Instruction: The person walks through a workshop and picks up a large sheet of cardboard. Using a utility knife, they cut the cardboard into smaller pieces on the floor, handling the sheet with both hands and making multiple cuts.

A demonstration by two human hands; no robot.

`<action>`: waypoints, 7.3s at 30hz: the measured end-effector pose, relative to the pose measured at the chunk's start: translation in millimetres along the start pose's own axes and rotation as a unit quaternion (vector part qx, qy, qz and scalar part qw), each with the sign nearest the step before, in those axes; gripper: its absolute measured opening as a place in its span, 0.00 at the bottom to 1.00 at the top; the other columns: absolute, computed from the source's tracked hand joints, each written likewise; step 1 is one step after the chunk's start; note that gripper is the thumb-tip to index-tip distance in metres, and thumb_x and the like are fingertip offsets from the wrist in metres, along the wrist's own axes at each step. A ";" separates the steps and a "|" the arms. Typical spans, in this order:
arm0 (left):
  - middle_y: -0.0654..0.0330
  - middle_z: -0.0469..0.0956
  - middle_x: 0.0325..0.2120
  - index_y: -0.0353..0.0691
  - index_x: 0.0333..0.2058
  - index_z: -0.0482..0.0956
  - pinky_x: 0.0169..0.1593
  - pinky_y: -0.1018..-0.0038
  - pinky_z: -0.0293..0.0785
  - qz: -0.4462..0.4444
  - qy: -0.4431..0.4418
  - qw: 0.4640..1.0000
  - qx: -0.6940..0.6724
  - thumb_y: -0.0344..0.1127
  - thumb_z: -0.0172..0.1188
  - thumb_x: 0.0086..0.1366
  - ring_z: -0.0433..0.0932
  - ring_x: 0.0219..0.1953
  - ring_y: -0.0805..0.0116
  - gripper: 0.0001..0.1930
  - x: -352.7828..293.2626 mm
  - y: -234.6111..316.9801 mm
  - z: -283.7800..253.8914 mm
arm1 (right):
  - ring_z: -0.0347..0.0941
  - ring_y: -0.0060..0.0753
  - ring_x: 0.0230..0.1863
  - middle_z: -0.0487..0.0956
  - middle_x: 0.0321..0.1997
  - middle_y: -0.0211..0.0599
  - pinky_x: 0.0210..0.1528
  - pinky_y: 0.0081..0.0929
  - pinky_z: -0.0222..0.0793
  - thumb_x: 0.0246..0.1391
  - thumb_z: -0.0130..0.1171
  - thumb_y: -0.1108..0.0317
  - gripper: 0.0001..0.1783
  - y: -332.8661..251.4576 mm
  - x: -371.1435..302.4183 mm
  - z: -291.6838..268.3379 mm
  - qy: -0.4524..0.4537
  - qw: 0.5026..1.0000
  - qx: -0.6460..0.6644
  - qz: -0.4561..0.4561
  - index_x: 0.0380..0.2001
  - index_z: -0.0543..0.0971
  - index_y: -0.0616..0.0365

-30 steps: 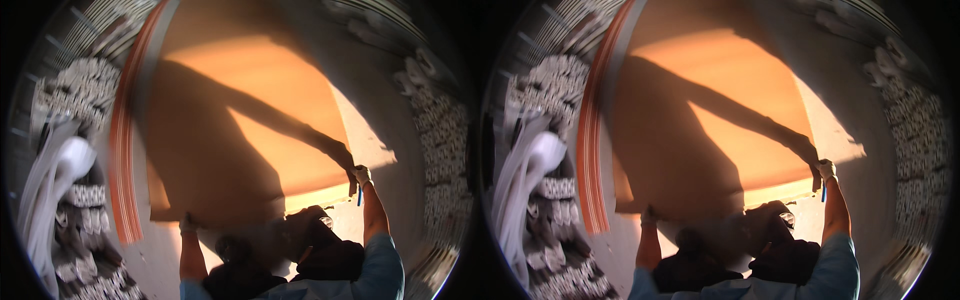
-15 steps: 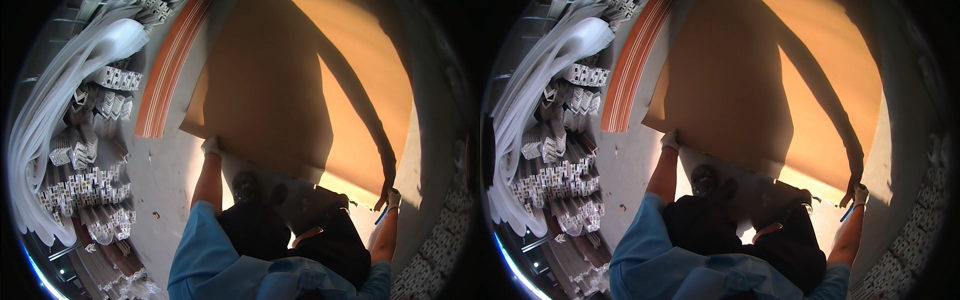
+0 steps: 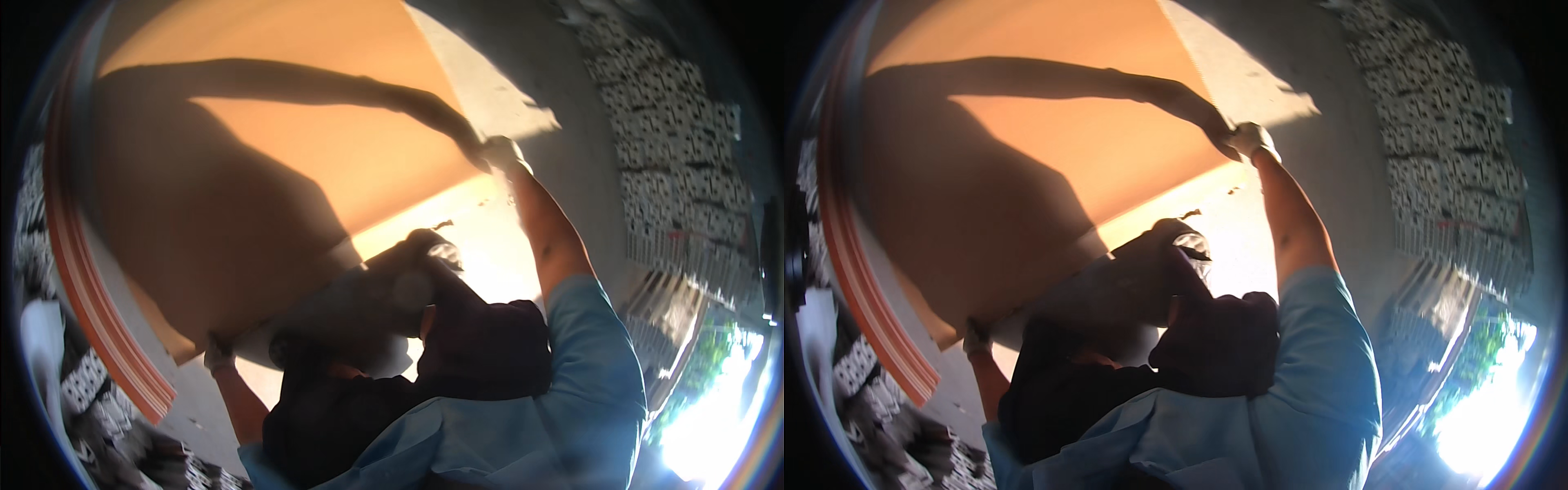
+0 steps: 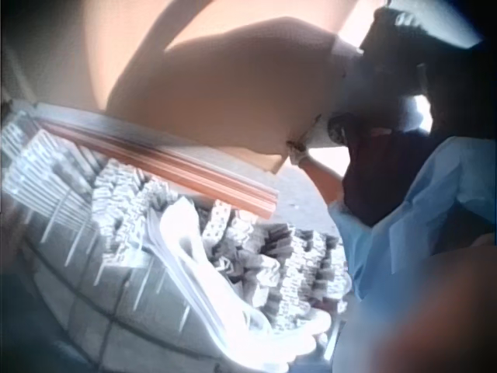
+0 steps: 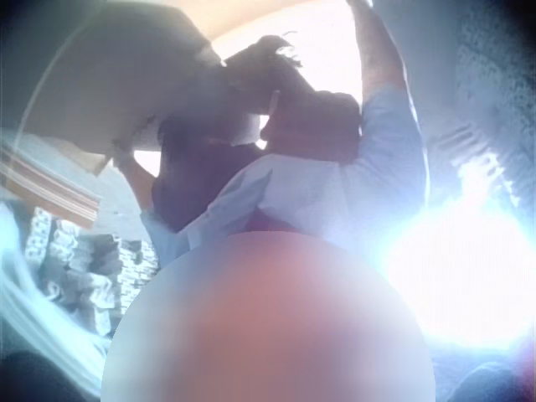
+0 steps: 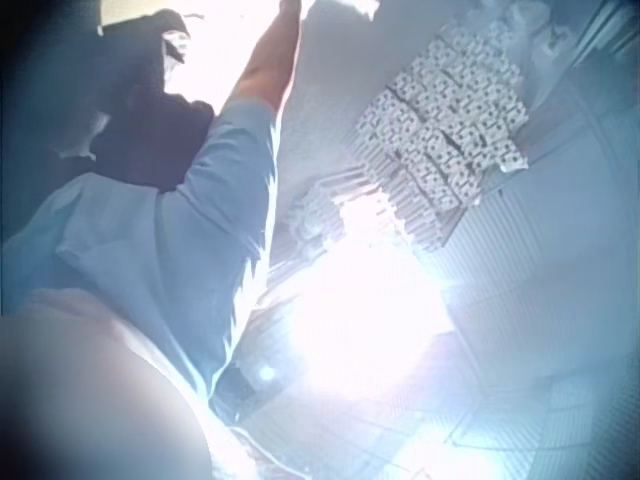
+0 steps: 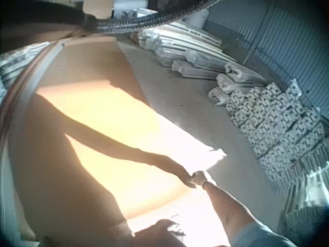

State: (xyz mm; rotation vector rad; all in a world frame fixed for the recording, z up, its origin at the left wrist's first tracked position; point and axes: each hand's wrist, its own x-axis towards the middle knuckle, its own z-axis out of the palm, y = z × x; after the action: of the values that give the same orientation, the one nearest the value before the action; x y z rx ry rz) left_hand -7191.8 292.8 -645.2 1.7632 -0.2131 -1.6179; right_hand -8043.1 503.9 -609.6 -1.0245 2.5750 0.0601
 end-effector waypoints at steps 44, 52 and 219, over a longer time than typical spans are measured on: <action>0.57 0.77 0.25 0.36 0.35 0.77 0.22 0.73 0.76 -0.027 -0.036 0.896 0.442 0.44 0.63 0.58 0.76 0.18 0.67 0.15 -479.1 289.8 190.1 | 0.73 0.26 0.21 0.77 0.26 0.36 0.22 0.26 0.72 0.51 0.61 0.63 0.15 -72.2 -380.0 -480.7 -0.465 0.816 0.255 0.229 0.41 0.73 0.55; 0.55 0.78 0.29 0.36 0.38 0.76 0.28 0.68 0.78 -0.070 -0.057 0.925 0.369 0.45 0.60 0.60 0.78 0.22 0.62 0.17 -591.0 333.1 211.8 | 0.73 0.27 0.17 0.76 0.21 0.36 0.18 0.26 0.69 0.49 0.62 0.65 0.11 -68.5 -372.8 -560.7 -0.355 0.857 0.310 0.207 0.34 0.76 0.57; 0.53 0.72 0.48 0.36 0.50 0.74 0.52 0.65 0.69 0.276 0.143 0.878 0.364 0.38 0.74 0.47 0.70 0.49 0.60 0.31 1117.1 1434.9 1662.0 | 0.75 0.45 0.41 0.79 0.42 0.43 0.45 0.39 0.69 0.49 0.57 0.42 0.30 -1518.9 1927.4 -762.8 -0.202 0.945 -0.084 -0.243 0.49 0.75 0.51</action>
State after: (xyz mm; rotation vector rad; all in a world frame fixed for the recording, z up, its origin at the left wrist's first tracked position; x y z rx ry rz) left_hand -8010.3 -2030.3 -597.5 2.1723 -1.1928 -0.8806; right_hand -8556.1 -2007.9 -432.0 -1.5043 1.9221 0.3271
